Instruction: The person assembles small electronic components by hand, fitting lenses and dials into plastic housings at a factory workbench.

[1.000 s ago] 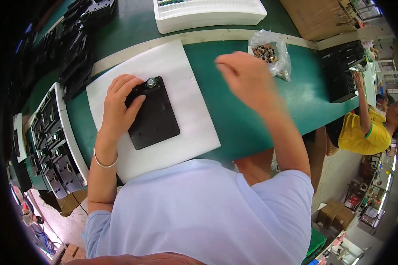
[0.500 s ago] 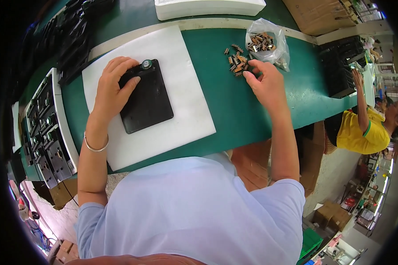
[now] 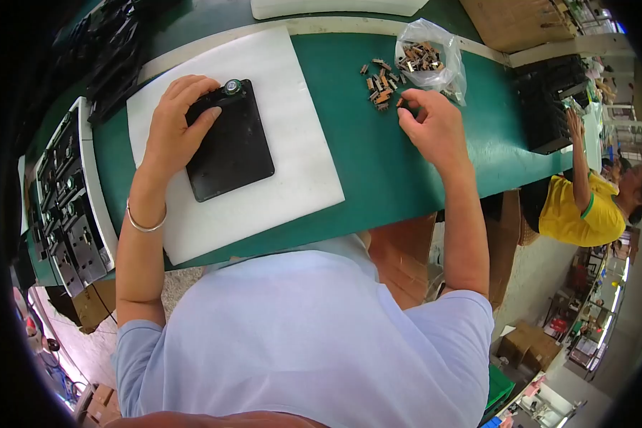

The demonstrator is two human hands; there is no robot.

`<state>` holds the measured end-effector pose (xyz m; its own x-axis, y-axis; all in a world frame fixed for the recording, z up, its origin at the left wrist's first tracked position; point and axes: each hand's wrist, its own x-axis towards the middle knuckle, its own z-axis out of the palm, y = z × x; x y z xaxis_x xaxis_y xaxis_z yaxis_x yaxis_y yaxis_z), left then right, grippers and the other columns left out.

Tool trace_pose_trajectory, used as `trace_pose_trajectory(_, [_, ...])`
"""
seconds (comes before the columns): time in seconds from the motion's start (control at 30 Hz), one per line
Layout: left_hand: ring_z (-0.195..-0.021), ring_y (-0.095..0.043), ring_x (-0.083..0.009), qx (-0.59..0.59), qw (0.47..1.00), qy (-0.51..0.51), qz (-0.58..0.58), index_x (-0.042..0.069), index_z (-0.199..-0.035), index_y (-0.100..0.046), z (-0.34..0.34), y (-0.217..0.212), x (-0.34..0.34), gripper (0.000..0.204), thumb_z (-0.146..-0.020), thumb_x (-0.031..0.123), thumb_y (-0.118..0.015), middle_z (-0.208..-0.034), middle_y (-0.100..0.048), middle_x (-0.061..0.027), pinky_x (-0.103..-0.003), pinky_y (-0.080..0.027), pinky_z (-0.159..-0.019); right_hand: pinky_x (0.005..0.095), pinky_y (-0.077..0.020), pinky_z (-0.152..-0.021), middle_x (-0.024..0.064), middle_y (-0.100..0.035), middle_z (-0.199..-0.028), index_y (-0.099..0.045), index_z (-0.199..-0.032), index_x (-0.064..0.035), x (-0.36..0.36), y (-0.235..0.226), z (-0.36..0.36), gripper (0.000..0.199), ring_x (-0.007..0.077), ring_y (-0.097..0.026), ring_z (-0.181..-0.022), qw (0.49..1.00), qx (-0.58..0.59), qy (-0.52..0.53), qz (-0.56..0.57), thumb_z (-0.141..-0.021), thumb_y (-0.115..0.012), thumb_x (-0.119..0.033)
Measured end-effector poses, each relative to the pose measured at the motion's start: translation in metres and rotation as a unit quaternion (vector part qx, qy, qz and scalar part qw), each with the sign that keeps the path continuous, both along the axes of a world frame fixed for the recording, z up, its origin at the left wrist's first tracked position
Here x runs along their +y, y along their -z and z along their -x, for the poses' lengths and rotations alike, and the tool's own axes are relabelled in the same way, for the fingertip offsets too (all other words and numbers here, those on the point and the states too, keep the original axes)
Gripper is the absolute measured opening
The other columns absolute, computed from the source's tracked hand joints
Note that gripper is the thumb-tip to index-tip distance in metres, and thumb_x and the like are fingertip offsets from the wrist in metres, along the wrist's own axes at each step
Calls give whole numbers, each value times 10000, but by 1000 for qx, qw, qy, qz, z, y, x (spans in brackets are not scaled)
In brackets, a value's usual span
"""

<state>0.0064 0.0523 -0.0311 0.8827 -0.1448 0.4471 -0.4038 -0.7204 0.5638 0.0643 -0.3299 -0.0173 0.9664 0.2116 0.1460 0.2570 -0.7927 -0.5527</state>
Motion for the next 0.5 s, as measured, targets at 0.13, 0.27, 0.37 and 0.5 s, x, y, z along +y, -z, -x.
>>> trace_pose_trajectory(0.13, [-1055,-592,-332,2,1000,-7,3,28,-1072,-654,2,2,4,307,-774,33,-726,-1073,-664,-116,-408,-458,-938,281,-502,-637,74,-681,-886,-708,-1064,-31,4,-3,-7,269,143,-593,-664,999,-6,-24,20,-816,-741,-129])
trace_pose_trajectory(0.27, [-1048,-592,-336,-32,999,10,-5,28,-1063,-656,-2,5,4,319,-756,46,-742,-1068,-665,-121,-414,-459,-928,299,-515,-660,112,-696,-870,-703,-1041,-14,-2,2,-13,248,192,-627,-684,999,-10,-29,26,-834,-747,-143])
trace_pose_trajectory(0.37, [-1059,-588,-329,-23,1000,2,1,31,-1059,-659,0,6,2,300,-771,50,-739,-1071,-663,-121,-406,-450,-942,291,-512,-661,110,-699,-880,-698,-1039,-1,0,-7,-10,227,181,-631,-690,998,-11,-43,41,-848,-742,-117])
trace_pose_trajectory(0.5, [-1110,-571,-305,0,1000,-8,-6,42,-1083,-654,2,6,2,288,-805,56,-723,-1091,-663,-105,-409,-417,-987,285,-506,-655,103,-690,-857,-696,-1036,3,-2,-6,-8,218,170,-623,-683,998,-15,-57,32,-852,-744,-104])
